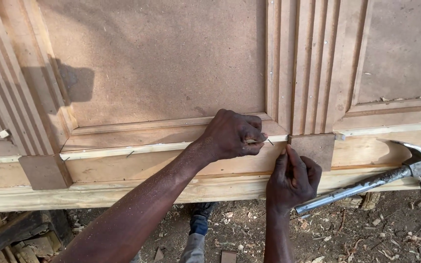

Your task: The person picks up a thin wooden strip from the workbench, applies glue to it from a white container using a small stick, carries the strip to a paneled door lying on the ground, and presses the glued strip along the panel edge, positioning it in place.

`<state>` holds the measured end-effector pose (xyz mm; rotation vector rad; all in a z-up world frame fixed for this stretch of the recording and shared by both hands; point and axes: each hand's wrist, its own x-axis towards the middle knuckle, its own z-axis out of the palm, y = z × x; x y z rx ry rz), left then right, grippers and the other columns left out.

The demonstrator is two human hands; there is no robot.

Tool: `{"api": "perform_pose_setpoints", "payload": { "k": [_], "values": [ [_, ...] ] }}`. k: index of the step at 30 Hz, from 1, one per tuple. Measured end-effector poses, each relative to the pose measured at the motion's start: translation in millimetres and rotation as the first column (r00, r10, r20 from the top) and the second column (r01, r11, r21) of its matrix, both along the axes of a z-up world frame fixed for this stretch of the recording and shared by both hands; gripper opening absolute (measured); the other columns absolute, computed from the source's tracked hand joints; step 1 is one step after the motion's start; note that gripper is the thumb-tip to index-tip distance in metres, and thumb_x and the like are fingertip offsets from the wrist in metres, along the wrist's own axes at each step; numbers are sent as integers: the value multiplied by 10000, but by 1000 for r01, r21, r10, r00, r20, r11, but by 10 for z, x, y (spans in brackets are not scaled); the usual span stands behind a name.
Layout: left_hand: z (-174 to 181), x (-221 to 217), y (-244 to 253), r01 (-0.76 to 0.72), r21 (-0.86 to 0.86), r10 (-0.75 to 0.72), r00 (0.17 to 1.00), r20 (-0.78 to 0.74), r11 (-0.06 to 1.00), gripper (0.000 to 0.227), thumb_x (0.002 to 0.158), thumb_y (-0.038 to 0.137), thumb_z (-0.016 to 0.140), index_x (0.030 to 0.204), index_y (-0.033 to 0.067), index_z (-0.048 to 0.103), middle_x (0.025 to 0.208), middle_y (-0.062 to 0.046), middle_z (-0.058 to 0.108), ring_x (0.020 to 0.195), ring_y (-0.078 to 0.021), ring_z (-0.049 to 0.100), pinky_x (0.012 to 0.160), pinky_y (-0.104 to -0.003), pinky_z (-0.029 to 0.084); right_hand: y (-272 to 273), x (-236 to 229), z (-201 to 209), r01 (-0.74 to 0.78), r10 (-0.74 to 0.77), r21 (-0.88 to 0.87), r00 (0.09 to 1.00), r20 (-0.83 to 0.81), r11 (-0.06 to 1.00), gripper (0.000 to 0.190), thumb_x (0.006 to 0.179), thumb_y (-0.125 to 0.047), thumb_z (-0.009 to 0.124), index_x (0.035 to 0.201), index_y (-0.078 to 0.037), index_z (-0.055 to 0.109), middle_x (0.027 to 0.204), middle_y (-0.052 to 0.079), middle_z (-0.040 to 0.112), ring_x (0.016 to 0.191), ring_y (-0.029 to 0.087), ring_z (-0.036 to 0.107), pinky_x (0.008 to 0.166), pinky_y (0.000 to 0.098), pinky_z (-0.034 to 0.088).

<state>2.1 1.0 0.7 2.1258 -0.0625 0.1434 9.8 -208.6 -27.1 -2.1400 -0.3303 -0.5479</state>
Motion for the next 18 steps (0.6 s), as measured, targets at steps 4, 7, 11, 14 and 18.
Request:
{"api": "perform_pose_setpoints", "payload": {
  "k": [4, 7, 11, 14, 18],
  "values": [
    [-17, 6, -13, 0, -16, 0, 1000, -1, 1000, 134, 810, 322, 742, 709, 235, 722, 798, 88, 669, 691, -265, 717, 654, -384, 591, 53, 35, 22, -11, 11, -14, 1000, 24, 1000, 195, 906, 36, 892, 1081, -34, 845, 893, 99, 549, 754, 194, 591, 702, 278, 511],
    [-7, -7, -14, -9, -23, 9, 1000, -7, 1000, 127, 799, 312, 752, 697, 242, 721, 781, 99, 668, 685, -257, 716, 654, -374, 592, 71, 25, 30, -22, 24, -48, 999, 30, 999, 231, 911, 53, 880, 1115, -50, 846, 895, 105, 530, 739, 199, 589, 690, 274, 505],
    [20, 7, 8, 1, -30, -1, 1000, -11, 1000, 117, 782, 301, 757, 691, 240, 718, 766, 96, 666, 681, -256, 713, 652, -373, 593, 118, 29, 38, 2, -1, -69, 1000, 19, 998, 152, 931, 35, 888, 1044, -62, 857, 866, 88, 523, 694, 195, 578, 649, 303, 504],
    [5, 2, -1, -5, -28, 5, 1000, -1, 1000, 104, 785, 300, 753, 701, 247, 723, 778, 104, 665, 694, -243, 719, 663, -363, 594, 138, 56, 63, 7, -4, -108, 1000, 29, 994, 113, 915, 9, 915, 974, -60, 848, 854, 87, 558, 691, 236, 603, 613, 332, 491],
    [-4, 1, 3, 5, -35, -5, 1000, -6, 999, 93, 783, 296, 755, 713, 241, 727, 779, 96, 668, 694, -253, 717, 655, -376, 593, 96, 31, 52, -3, 4, -92, 1000, 13, 996, 180, 904, -2, 921, 1062, -55, 852, 882, 92, 552, 713, 223, 595, 636, 322, 507]
  ]
}}
